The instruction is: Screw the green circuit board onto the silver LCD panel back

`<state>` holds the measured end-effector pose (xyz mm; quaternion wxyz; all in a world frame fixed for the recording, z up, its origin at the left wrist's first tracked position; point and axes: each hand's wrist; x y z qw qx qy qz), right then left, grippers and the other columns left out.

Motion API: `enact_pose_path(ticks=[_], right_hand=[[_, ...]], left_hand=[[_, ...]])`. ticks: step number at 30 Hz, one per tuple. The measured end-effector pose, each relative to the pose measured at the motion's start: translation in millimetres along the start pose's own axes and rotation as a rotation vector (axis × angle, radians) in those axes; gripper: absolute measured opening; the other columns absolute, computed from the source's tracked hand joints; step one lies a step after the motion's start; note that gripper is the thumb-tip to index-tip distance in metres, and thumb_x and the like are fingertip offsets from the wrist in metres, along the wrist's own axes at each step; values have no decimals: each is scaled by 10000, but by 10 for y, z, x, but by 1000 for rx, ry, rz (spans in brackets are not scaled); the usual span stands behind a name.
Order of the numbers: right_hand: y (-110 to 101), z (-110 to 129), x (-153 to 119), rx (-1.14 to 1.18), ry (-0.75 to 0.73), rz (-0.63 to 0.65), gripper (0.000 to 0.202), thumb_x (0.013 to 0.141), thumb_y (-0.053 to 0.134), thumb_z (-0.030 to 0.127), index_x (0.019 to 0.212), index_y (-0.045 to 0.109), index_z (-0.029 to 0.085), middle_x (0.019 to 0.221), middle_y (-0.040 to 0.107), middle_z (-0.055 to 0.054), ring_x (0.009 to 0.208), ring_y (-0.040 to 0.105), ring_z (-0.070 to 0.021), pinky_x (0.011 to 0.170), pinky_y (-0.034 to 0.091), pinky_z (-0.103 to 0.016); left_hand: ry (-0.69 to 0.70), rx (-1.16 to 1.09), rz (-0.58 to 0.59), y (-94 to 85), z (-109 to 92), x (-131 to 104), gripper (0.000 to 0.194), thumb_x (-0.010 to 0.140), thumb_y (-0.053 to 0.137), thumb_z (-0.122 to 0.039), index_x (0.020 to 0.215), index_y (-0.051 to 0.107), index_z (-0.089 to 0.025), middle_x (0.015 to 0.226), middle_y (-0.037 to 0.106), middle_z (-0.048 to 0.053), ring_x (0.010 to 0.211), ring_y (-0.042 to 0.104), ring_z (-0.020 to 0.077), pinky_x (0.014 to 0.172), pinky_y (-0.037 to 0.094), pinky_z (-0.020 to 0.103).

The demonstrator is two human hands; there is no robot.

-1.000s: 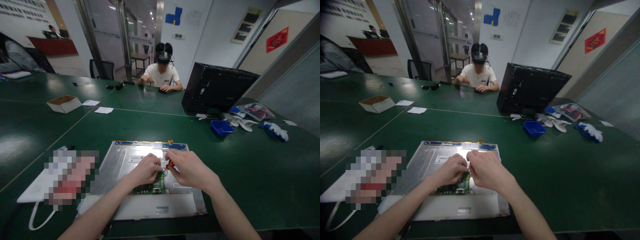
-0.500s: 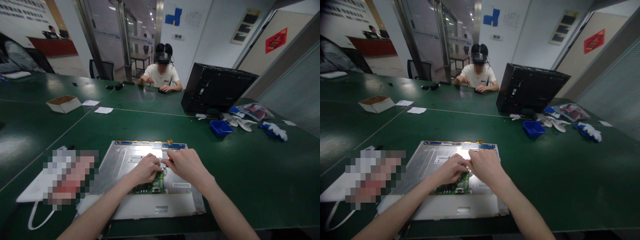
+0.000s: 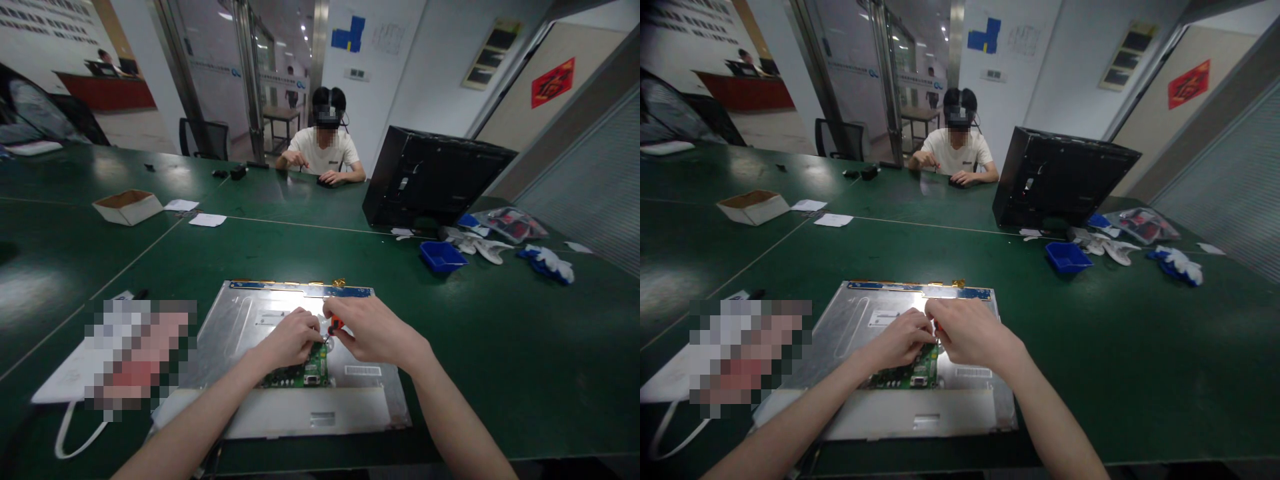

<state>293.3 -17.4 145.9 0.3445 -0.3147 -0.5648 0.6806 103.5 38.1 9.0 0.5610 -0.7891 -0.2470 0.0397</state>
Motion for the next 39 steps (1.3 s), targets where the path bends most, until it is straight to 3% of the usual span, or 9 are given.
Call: enact_pose_path(ticks=[6,10,13,18,28,33,39], right_hand=[[62,36,59,-123,153,-52,280,936,530,489,983,589,219,760,701,-25,678,641,-199,539,241,-277],[75,59,82,-142,128,-30,212,974,479,383,915,599,219,747,700,-18,645,628,-174,528,225,-276],[49,62,66,-121,88,-34,105,936,520,281,981,580,208,834,710,-28,716,639,-183,539,241,-277],[0,36,13,-46,51,-40,155,877,556,213,1030,541,194,952,701,-36,818,646,-193,561,268,-283],[-7,29,36,-158,159,-34,237,944,530,454,1009,599,238,837,717,-22,753,662,-213,535,234,-277],[-26,57,32,-171,149,-8,187,966,499,392,955,604,237,806,710,-13,710,655,-193,527,251,-274],[-36,93,38,-118,132,-8,130,928,541,279,1035,572,212,869,712,-32,745,653,-192,554,326,-274]], left_hand=[[6,21,-22,8,8,-6,322,722,529,-41,887,736,-225,852,664,50,839,593,213,794,421,347],[23,4,-23,14,17,-6,350,725,528,-43,911,743,-248,861,671,46,875,598,217,840,427,356],[17,-5,-28,21,22,-7,342,738,526,-51,909,745,-250,884,680,44,882,603,215,839,426,355],[-1,-8,-29,24,21,-10,314,732,537,-46,874,750,-228,862,684,36,836,608,204,769,411,336],[2,8,-7,25,25,-18,321,725,528,-39,887,737,-220,873,676,37,836,598,204,761,399,343],[-10,-2,15,20,25,-22,306,709,531,-42,860,734,-213,880,671,41,870,592,211,796,408,356],[-9,-16,-2,25,29,-22,338,737,522,-52,915,746,-231,902,677,47,873,594,213,800,413,357]])
Point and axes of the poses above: each hand's wrist, its own x-axis towards the middle knuckle, its own y-axis out of the palm, z = x × y
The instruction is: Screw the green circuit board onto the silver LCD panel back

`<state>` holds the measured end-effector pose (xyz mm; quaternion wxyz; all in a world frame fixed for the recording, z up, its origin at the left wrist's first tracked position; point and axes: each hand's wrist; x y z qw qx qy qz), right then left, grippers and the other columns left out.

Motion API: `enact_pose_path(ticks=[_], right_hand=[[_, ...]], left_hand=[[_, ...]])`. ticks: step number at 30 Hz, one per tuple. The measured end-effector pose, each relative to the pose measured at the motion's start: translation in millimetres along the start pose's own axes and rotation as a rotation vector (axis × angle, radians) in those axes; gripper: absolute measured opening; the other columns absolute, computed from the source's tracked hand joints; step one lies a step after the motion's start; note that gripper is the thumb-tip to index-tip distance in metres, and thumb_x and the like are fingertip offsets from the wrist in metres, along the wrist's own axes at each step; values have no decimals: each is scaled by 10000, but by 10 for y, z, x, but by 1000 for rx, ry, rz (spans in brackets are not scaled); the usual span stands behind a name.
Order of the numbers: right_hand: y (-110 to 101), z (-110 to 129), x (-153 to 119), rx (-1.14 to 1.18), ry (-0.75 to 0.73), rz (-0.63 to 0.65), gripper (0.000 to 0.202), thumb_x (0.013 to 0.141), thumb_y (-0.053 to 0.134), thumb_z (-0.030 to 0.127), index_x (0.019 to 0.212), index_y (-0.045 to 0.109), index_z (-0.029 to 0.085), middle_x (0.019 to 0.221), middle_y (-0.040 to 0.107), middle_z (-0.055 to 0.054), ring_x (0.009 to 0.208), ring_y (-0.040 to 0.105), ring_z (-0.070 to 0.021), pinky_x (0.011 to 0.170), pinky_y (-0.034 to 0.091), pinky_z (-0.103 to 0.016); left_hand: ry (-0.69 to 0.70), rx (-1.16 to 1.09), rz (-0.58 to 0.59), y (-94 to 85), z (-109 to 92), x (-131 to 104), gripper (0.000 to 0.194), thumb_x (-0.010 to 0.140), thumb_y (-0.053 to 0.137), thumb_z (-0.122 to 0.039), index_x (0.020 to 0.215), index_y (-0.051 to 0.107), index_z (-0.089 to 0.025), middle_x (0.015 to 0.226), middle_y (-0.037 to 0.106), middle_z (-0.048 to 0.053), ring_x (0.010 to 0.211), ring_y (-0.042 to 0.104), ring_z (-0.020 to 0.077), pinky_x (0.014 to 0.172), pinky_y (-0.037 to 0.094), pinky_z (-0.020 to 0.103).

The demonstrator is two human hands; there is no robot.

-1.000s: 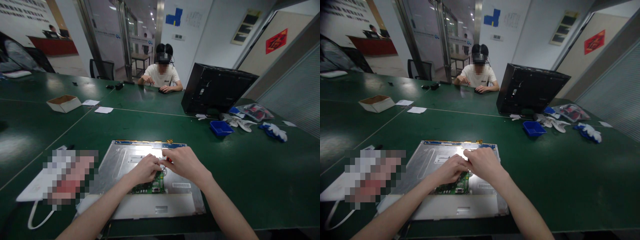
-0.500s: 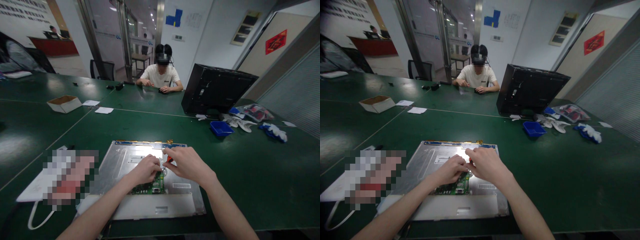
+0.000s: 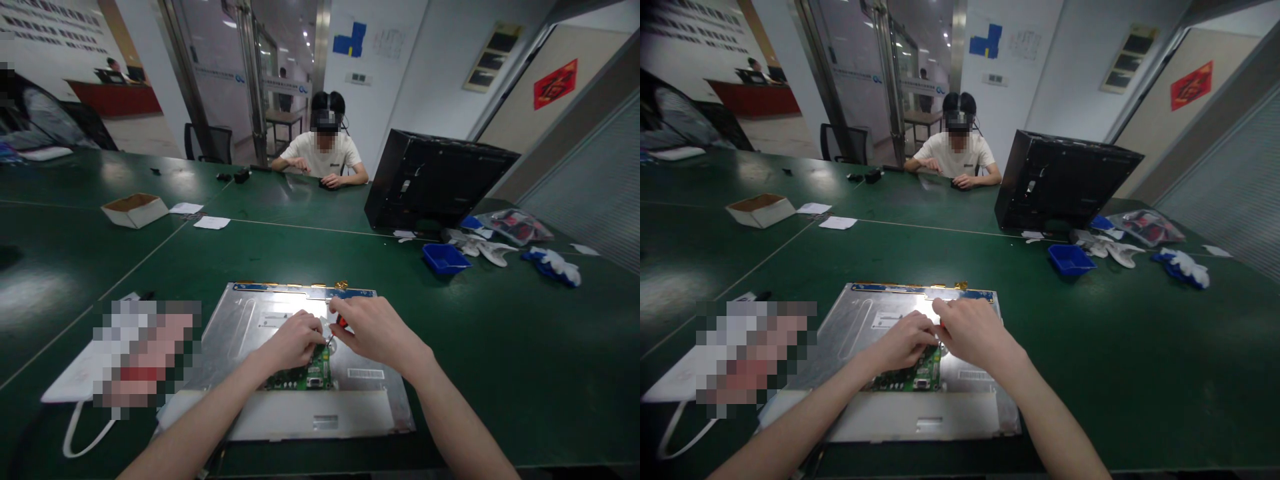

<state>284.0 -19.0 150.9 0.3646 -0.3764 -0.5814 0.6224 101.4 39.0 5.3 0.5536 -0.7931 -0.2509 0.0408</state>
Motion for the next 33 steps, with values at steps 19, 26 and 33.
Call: enact_pose_path(ticks=[19,26,33], right_hand=[[63,15,-4,-15,-32,-36,225,964,516,422,929,588,211,791,691,-26,664,615,-157,528,237,-270],[31,23,-42,36,-94,-37,108,891,514,204,997,533,193,898,682,-36,753,620,-178,561,296,-276],[45,45,-19,24,-103,-43,164,938,536,348,1001,528,196,903,685,-43,782,627,-194,575,315,-278]], left_hand=[[5,17,-14,-8,-3,-4,321,759,530,-47,925,730,-236,886,666,50,886,595,214,827,445,348],[15,0,-9,-29,-11,3,355,748,532,-46,948,737,-255,887,669,44,902,596,217,856,447,357],[3,9,-16,-24,-19,9,305,737,533,-43,873,730,-233,886,660,49,893,595,218,830,455,350]])
Point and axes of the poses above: each hand's wrist, its own x-axis towards the middle knuckle, its own y-axis out of the palm, z = x × y
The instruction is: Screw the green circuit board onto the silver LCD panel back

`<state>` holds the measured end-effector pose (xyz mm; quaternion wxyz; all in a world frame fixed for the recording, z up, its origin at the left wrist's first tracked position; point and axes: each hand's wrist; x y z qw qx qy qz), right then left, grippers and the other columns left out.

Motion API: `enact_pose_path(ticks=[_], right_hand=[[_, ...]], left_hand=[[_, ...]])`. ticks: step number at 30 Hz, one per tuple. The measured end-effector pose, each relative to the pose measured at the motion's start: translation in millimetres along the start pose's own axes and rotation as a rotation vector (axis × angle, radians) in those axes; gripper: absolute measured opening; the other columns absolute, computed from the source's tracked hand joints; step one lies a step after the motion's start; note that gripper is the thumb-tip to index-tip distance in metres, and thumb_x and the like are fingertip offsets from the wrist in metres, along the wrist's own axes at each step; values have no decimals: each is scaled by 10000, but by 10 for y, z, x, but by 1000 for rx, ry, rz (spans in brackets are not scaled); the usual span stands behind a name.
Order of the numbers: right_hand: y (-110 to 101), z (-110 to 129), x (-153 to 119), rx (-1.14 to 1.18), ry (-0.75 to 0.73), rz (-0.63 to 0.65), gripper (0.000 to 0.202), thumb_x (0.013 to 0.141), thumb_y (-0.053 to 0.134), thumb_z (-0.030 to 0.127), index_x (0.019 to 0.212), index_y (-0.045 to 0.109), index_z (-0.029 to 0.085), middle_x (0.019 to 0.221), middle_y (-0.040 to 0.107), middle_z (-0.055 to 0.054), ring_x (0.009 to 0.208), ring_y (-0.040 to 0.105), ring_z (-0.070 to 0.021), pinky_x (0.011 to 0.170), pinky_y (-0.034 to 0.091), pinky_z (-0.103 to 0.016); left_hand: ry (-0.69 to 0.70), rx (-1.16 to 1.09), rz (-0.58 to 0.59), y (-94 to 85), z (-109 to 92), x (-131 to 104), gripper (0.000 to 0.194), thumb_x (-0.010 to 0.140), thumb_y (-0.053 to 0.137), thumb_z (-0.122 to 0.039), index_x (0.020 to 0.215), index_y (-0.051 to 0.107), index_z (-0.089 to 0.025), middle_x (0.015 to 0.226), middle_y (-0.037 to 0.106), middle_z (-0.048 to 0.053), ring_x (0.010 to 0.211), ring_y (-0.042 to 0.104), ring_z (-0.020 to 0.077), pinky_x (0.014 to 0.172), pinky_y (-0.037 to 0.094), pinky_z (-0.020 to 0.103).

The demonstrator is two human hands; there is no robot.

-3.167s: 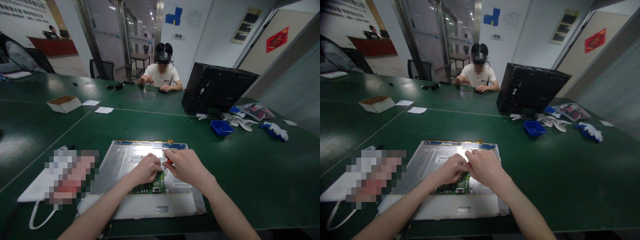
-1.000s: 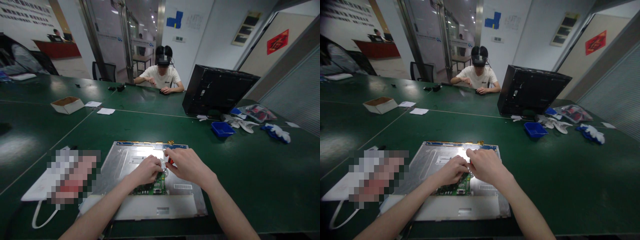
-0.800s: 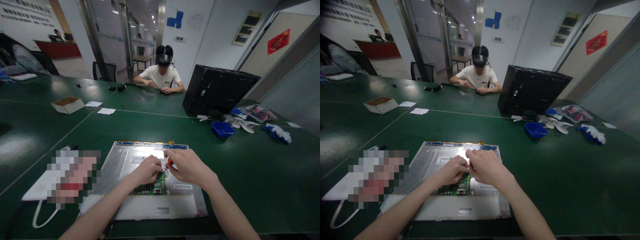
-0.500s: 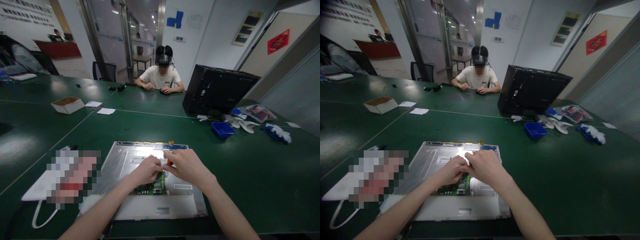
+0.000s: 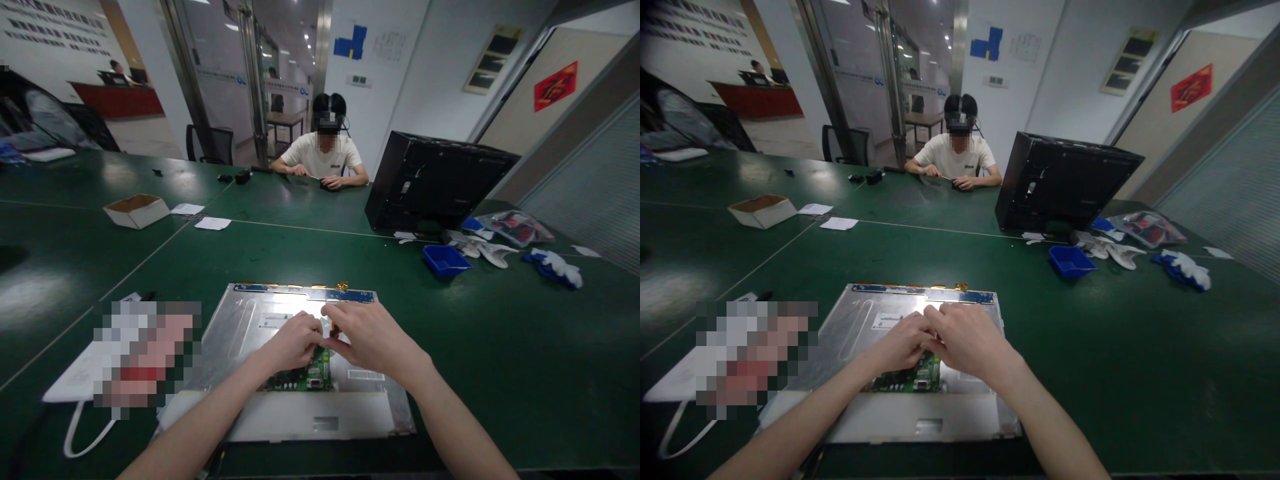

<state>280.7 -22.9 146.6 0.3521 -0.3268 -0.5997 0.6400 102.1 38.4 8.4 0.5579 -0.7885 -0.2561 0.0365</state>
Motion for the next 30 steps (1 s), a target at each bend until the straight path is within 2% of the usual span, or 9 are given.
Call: enact_pose_path(ticks=[3,8,12,15,19,23,27,30], right_hand=[[35,-15,26,-45,42,-3,197,960,518,400,948,557,208,839,687,-28,716,620,-178,545,272,-272],[12,-31,9,-39,34,15,87,940,487,232,990,553,204,881,683,-39,754,625,-183,551,293,-282],[-44,-16,-28,58,-51,60,158,866,510,161,1020,511,196,970,665,-48,829,614,-182,614,360,-286],[-44,-11,-32,63,-58,54,160,896,525,212,1056,514,206,971,666,-46,848,619,-190,626,369,-286],[-20,-33,-6,13,24,22,171,946,550,360,1028,550,211,904,686,-38,796,636,-193,584,329,-272],[-19,-56,4,-1,62,20,181,961,537,381,1023,568,213,878,696,-34,749,638,-182,561,297,-261],[-15,-60,-8,15,38,-5,168,962,538,355,1068,567,228,884,700,-26,740,636,-175,558,293,-262],[-7,-62,-9,7,38,-7,228,952,556,335,1159,549,239,899,703,-26,746,641,-180,550,296,-267]], left_hand=[[1,-2,4,-6,-5,-3,327,746,527,-40,909,731,-238,890,665,48,889,600,215,841,451,350],[4,-1,19,-28,-14,-1,360,753,531,-41,955,735,-257,897,671,43,902,601,215,864,444,352],[8,-5,12,-19,-13,4,344,759,535,-41,950,731,-249,897,668,49,908,597,222,853,450,355],[-1,-4,-6,-1,-10,1,316,763,535,-44,929,723,-236,906,663,53,910,593,226,848,453,362],[-12,-12,-35,19,-9,-14,306,770,525,-37,939,708,-215,910,655,58,906,590,223,833,453,358],[-38,-47,-101,41,5,-31,326,772,507,-11,982,677,-194,982,643,68,931,580,229,818,464,359],[-63,-134,-189,55,32,-44,478,660,476,73,1030,614,-197,1171,581,77,1101,533,237,910,471,365],[-85,-211,-253,36,30,-43,572,536,426,110,989,573,-208,1275,525,65,1182,503,227,950,473,358]])
Point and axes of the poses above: each hand's wrist, its own x-axis towards the middle knuckle, its own y-axis out of the palm, z = x × y
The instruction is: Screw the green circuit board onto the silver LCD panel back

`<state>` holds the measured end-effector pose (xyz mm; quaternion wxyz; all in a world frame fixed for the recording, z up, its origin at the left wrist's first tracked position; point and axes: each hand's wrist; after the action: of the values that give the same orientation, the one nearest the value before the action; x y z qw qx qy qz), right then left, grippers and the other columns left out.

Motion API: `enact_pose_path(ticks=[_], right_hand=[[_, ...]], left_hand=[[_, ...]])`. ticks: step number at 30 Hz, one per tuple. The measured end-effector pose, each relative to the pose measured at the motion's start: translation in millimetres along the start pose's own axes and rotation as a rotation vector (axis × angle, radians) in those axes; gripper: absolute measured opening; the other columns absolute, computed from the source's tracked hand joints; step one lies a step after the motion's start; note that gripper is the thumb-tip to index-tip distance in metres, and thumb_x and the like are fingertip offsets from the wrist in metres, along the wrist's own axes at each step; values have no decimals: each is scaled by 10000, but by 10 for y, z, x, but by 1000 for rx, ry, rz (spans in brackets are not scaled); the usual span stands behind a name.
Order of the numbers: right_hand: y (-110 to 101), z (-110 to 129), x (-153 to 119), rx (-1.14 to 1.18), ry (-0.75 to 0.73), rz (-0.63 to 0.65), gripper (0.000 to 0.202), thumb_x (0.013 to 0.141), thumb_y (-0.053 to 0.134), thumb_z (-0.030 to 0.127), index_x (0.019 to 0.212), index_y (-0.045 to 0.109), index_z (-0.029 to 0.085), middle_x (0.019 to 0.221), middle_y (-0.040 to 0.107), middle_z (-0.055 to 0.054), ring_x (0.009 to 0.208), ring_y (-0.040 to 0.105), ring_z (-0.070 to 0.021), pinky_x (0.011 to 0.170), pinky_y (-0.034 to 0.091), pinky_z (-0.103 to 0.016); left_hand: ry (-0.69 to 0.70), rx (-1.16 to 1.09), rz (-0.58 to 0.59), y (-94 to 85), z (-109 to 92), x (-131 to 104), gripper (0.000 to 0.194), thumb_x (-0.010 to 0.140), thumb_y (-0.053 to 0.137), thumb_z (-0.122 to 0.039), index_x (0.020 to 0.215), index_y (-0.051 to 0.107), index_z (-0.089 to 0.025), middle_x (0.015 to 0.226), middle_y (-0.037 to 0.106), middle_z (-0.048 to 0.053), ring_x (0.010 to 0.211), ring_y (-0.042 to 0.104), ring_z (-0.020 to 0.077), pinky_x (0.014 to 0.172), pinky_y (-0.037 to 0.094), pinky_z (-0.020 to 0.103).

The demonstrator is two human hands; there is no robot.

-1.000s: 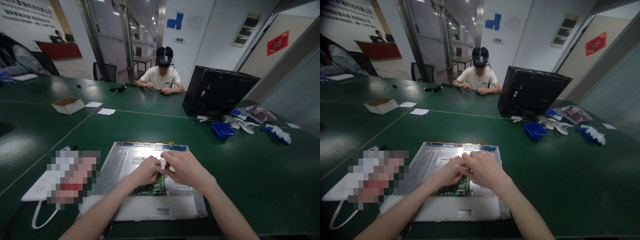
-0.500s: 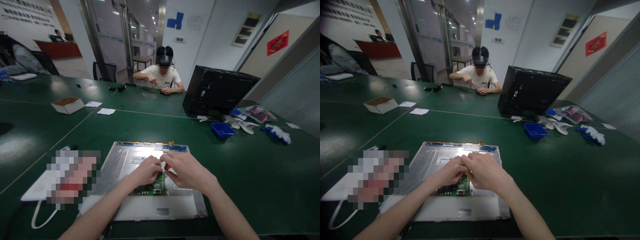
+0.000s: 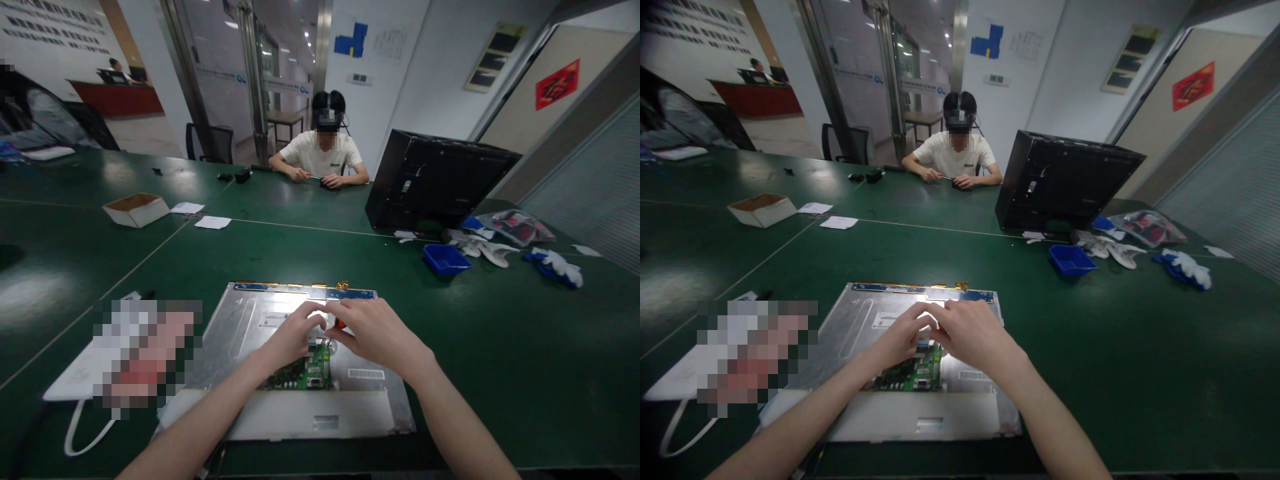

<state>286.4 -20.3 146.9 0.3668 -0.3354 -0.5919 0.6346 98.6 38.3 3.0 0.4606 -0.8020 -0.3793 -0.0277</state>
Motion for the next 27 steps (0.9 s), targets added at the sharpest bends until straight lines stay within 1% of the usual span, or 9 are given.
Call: enact_pose_path(ticks=[2,4,8,10,13,16,19,23,27], right_hand=[[5,-2,6,-4,1,1,220,951,558,334,1146,554,233,901,704,-26,751,643,-182,549,299,-268],[10,-3,15,-6,2,4,171,953,554,338,1077,569,222,897,703,-22,751,643,-183,545,292,-267],[13,-6,24,-10,-6,0,153,948,564,334,1043,563,215,898,701,-16,745,643,-187,536,280,-271],[13,-10,24,-10,-14,-2,158,950,560,336,1054,561,216,889,703,-18,747,647,-192,536,283,-275],[16,-17,19,-12,-22,-7,206,955,553,346,1117,552,219,897,709,-26,758,654,-198,543,295,-279],[23,-17,15,-16,-28,-14,282,944,577,352,1192,526,229,905,713,-24,764,656,-204,545,304,-279],[23,-9,14,-16,-27,-6,275,933,596,353,1170,533,228,900,711,-19,755,654,-203,540,301,-279],[11,-2,22,-17,-22,10,224,935,593,352,1100,555,205,909,707,-27,758,649,-199,538,303,-280],[6,2,26,-22,-22,13,203,940,585,348,1076,559,200,905,705,-28,751,646,-196,535,297,-279]], left_hand=[[-10,-41,-38,-13,-22,13,580,500,395,116,956,550,-207,1331,495,65,1223,495,229,968,478,370],[-4,-70,-74,-17,-49,28,578,488,381,121,940,536,-205,1385,465,76,1277,474,244,1012,465,407],[34,-84,-155,3,-82,30,617,478,370,125,970,558,-197,1478,401,100,1359,421,269,1088,416,453],[31,-92,-184,10,-84,14,614,483,356,119,966,575,-190,1483,417,99,1314,486,253,1036,473,422],[27,-104,-241,2,-69,-10,482,519,355,111,829,581,-180,1372,555,79,1166,612,216,901,552,353],[45,-77,-308,-16,-40,-17,367,591,398,102,736,583,-180,1179,675,55,1030,669,195,779,567,295],[29,-50,-329,-30,-15,-11,307,641,418,86,693,574,-173,1124,688,58,932,681,177,710,562,266],[3,-36,-342,-38,-13,-2,271,605,400,91,616,481,-168,1182,645,70,1049,639,211,829,560,325],[22,-54,-379,-23,-33,12,354,539,358,106,704,496,-175,1322,521,69,1190,557,223,982,518,394]])
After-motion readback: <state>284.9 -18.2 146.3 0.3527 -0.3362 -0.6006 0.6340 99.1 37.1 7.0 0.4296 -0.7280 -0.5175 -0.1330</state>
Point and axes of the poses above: each hand's wrist, its own x-axis towards the middle knuckle, its own y-axis out of the palm, z = x × y
